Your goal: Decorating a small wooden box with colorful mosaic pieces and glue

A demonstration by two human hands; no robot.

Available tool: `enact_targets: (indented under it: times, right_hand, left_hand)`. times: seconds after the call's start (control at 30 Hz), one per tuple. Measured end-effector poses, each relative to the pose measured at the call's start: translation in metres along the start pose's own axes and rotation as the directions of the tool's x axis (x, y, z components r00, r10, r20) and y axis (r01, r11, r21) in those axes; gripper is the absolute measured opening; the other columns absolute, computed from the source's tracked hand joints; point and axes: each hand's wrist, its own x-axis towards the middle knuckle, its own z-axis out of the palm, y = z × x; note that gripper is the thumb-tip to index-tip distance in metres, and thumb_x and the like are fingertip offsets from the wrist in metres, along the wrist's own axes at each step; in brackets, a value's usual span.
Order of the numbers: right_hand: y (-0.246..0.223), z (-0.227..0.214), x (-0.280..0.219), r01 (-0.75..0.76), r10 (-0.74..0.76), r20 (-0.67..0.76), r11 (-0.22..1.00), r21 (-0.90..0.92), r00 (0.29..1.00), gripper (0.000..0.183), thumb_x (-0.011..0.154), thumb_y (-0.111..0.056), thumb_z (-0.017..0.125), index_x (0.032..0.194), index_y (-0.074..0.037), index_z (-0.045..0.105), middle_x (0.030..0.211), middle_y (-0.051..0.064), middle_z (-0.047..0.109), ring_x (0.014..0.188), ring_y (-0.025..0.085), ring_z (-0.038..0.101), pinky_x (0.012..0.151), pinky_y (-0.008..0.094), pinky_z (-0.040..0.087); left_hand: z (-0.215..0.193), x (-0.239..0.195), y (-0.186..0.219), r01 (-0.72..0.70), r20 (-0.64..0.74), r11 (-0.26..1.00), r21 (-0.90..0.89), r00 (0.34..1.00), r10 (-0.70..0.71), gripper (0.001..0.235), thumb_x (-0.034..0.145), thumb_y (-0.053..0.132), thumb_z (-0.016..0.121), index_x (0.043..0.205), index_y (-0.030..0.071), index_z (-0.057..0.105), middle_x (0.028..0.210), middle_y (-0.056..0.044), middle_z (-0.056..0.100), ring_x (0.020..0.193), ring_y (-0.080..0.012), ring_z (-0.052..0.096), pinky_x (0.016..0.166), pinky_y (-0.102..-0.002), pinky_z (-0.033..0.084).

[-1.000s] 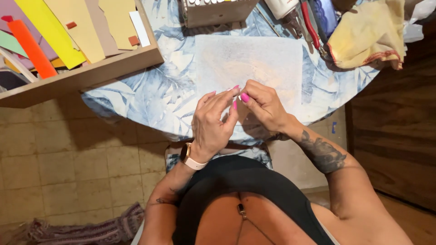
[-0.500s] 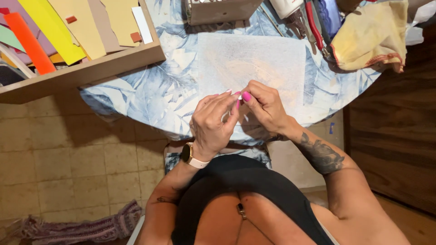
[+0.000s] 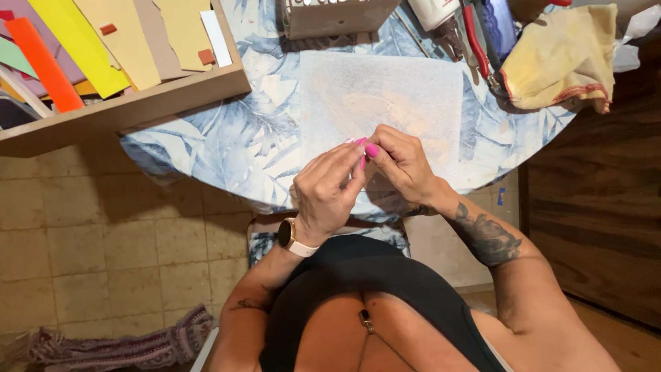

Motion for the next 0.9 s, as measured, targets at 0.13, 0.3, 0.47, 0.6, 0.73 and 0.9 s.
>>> enact_targets:
  times: [0.13, 0.3, 0.47, 0.6, 0.73, 0.9]
  right_hand:
    - [0.001, 0.0, 0.0, -0.008, 0.008, -0.007, 1.0, 0.017, 1.0, 0.026, 0.091, -0.014, 0.041, 0.072, -0.002, 0.055, 0.06, 0.008, 0.043, 0.054, 0.022, 0.047, 0.052, 0.03, 0.04]
    - [0.0, -0.001, 0.0, -0.047, 0.045, 0.028, 0.997, 0.055, 0.999, 0.027, 0.091, -0.017, 0.04, 0.073, -0.002, 0.054, 0.061, 0.008, 0.042, 0.055, 0.021, 0.046, 0.053, 0.03, 0.04]
    - [-0.002, -0.003, 0.002, -0.048, 0.046, 0.034, 0.996, 0.069, 0.998, 0.024, 0.089, -0.016, 0.044, 0.072, -0.002, 0.054, 0.061, 0.007, 0.043, 0.056, 0.019, 0.046, 0.054, 0.029, 0.04]
    - [0.013, -0.011, -0.005, 0.038, -0.026, 0.084, 0.989, -0.144, 0.996, 0.022, 0.087, -0.017, 0.048, 0.075, 0.0, 0.055, 0.061, 0.013, 0.043, 0.055, 0.029, 0.048, 0.052, 0.034, 0.04]
    - [0.024, -0.023, -0.007, 0.319, -0.22, 0.231, 0.681, -0.659, 0.948, 0.018, 0.083, -0.016, 0.051, 0.07, -0.003, 0.05, 0.063, 0.01, 0.038, 0.057, 0.027, 0.045, 0.053, 0.033, 0.04]
    - [0.031, -0.001, 0.021, 0.384, -0.289, 0.255, 0.644, -0.662, 0.923, 0.017, 0.08, -0.012, 0.051, 0.066, -0.005, 0.046, 0.062, 0.01, 0.038, 0.058, 0.028, 0.045, 0.052, 0.035, 0.038]
  left_hand:
    - [0.001, -0.003, -0.004, -0.001, -0.009, 1.0, -0.012, 1.0, 0.001, 0.019, 0.072, 0.0, 0.062, 0.09, 0.005, 0.064, 0.084, -0.011, 0.065, 0.08, -0.0265, 0.064, 0.068, -0.034, 0.051]
    - [-0.003, 0.0, -0.001, 0.044, 0.029, 0.998, -0.036, 0.999, -0.043, 0.018, 0.073, 0.001, 0.062, 0.091, 0.004, 0.064, 0.083, -0.013, 0.064, 0.08, -0.0282, 0.063, 0.066, -0.035, 0.052]
    - [-0.004, -0.003, -0.002, 0.059, 0.062, 0.998, -0.021, 0.996, -0.057, 0.017, 0.074, 0.004, 0.062, 0.092, 0.004, 0.063, 0.084, -0.012, 0.065, 0.082, -0.0279, 0.063, 0.07, -0.036, 0.051]
    - [-0.01, -0.008, -0.003, -0.014, 0.17, 0.977, 0.211, 0.985, -0.023, 0.024, 0.077, 0.017, 0.062, 0.095, 0.002, 0.06, 0.091, -0.014, 0.062, 0.091, -0.0311, 0.059, 0.087, -0.047, 0.038]
    - [-0.019, -0.02, -0.015, -0.08, 0.348, 0.917, 0.391, 0.935, -0.067, 0.027, 0.082, 0.027, 0.055, 0.102, 0.009, 0.061, 0.108, -0.01, 0.058, 0.107, -0.0281, 0.051, 0.099, -0.055, 0.009]
    - [-0.026, -0.019, -0.017, -0.095, 0.459, 0.93, 0.355, 0.884, -0.085, 0.03, 0.083, 0.024, 0.052, 0.109, 0.008, 0.057, 0.112, -0.013, 0.055, 0.109, -0.0298, 0.048, 0.099, -0.055, 0.007]
